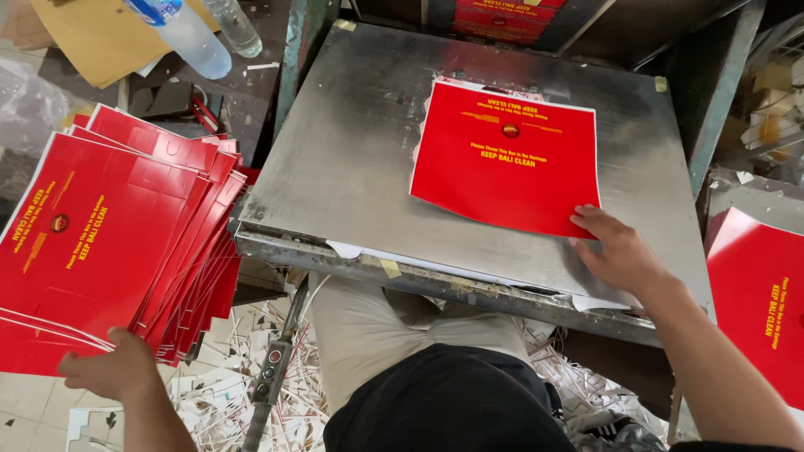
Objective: The person places red printed sheets onto a creasing and cutting press machine, pulls the lever to operate the press, and then removes the processed sheets. They repeat this process with multiple sheets, stacking the finished items on the side.
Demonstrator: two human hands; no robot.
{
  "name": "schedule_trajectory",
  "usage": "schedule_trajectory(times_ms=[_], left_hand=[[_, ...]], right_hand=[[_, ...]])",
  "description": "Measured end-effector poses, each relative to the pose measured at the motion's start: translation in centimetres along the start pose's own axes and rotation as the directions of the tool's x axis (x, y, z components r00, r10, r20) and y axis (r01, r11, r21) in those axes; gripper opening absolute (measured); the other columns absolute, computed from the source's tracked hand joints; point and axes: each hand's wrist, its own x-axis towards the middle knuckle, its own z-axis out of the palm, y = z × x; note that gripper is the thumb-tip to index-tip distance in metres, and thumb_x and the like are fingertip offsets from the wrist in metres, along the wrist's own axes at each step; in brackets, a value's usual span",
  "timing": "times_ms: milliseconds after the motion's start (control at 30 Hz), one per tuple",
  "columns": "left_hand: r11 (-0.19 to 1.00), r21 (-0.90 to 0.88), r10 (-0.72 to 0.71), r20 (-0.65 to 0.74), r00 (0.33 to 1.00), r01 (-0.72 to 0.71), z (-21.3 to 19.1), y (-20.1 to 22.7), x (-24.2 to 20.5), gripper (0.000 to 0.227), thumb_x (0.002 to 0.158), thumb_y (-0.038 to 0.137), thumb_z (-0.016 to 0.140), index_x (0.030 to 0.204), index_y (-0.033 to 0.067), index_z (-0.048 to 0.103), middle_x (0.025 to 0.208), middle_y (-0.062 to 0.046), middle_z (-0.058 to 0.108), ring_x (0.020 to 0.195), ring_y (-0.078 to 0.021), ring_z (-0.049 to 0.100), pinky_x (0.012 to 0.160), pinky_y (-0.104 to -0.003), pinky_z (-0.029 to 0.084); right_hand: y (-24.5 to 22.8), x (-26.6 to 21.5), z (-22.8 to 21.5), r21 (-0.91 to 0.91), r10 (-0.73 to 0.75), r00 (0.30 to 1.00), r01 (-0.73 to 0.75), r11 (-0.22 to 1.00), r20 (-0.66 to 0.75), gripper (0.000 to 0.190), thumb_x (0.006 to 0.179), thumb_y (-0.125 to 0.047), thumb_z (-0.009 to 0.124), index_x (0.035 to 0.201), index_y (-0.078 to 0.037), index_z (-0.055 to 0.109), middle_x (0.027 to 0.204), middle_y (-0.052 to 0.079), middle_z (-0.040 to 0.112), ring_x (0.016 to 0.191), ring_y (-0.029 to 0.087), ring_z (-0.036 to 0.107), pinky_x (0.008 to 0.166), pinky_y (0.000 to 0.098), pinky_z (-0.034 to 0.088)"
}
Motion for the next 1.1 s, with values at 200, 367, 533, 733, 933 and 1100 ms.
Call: schedule_trajectory(times_ms=[200, 367, 533, 733, 933, 1100], left_hand=[[0.905, 0.153, 0.303, 0.422, 0.854, -0.397, -2.6, -1.7, -8.1, 0.057, 0.098, 0.019, 0.068, 0.142, -0.0136, 0.051, 0.117, -0.027, 0.058, 0.097, -0.0402, 0.061, 0.080, -0.059, 0.050], [0.862, 0.401, -0.148, 0.785, 0.602, -0.310, -3.5, -7.2, -11.6, 0.087, 0.087, 0.056, 0.058, 0.157, 0.0101, 0.036, 0.125, -0.022, 0.072, 0.118, -0.0385, 0.068, 0.102, -0.057, 0.049], [0.904, 0.407, -0.424, 0.821, 0.382, 0.128, -1.9, -13.6, -13.4, 0.046, 0.099, 0.036, 0.055, 0.138, 0.0102, 0.056, 0.110, -0.020, 0.071, 0.086, -0.0309, 0.065, 0.077, -0.042, 0.053], [0.901, 0.377, -0.432, 0.817, 0.382, 0.213, -1.8, -14.0, -13.4, 0.037, 0.102, 0.029, 0.050, 0.106, -0.0036, 0.067, 0.080, -0.025, 0.072, 0.061, -0.0308, 0.059, 0.057, -0.040, 0.044], [0.905, 0.410, -0.418, 0.813, 0.405, 0.111, -1.2, -14.2, -12.7, 0.037, 0.102, 0.030, 0.047, 0.110, -0.0002, 0.067, 0.080, -0.024, 0.073, 0.060, -0.0316, 0.063, 0.065, -0.039, 0.048], [0.852, 0.501, -0.383, 0.796, 0.469, -0.155, -1.0, -12.3, -12.2, 0.058, 0.091, 0.045, 0.047, 0.141, 0.0201, 0.065, 0.128, -0.015, 0.073, 0.112, -0.0317, 0.065, 0.096, -0.039, 0.044]], right_hand=[[-4.9, 8.1, -3.9, -0.101, 0.271, 0.882, -0.252, 0.963, 0.386, 0.055, 0.090, -0.027, 0.065, 0.144, -0.019, 0.060, 0.155, -0.002, 0.055, 0.138, 0.021, 0.054, 0.107, 0.0386, 0.050], [-5.3, 10.2, -3.6, -0.190, 0.170, 0.845, -0.083, 0.978, 0.507, 0.056, 0.088, -0.040, 0.069, 0.141, -0.021, 0.062, 0.155, 0.000, 0.054, 0.144, 0.023, 0.048, 0.111, 0.0415, 0.046], [-6.2, 10.8, -3.6, -0.214, 0.224, 0.820, -0.127, 0.969, 0.526, 0.057, 0.083, -0.041, 0.076, 0.137, -0.022, 0.066, 0.155, -0.002, 0.055, 0.144, 0.020, 0.048, 0.113, 0.0394, 0.044], [-8.4, 10.5, -4.3, -0.188, 0.298, 0.803, -0.234, 0.954, 0.516, 0.068, 0.079, -0.055, 0.074, 0.139, -0.024, 0.063, 0.160, -0.004, 0.049, 0.148, 0.023, 0.043, 0.116, 0.0436, 0.038], [-7.9, 5.0, -7.4, 0.081, 0.386, 0.911, -0.400, 0.913, 0.141, 0.072, 0.087, -0.048, 0.069, 0.151, -0.020, 0.054, 0.155, 0.009, 0.051, 0.140, 0.032, 0.048, 0.107, 0.0485, 0.039], [1.0, -5.7, -8.9, 0.302, 0.645, 0.647, -0.571, 0.763, -0.406, 0.038, 0.105, -0.030, 0.065, 0.139, -0.013, 0.067, 0.128, 0.000, 0.067, 0.107, 0.018, 0.066, 0.086, 0.0356, 0.047]])
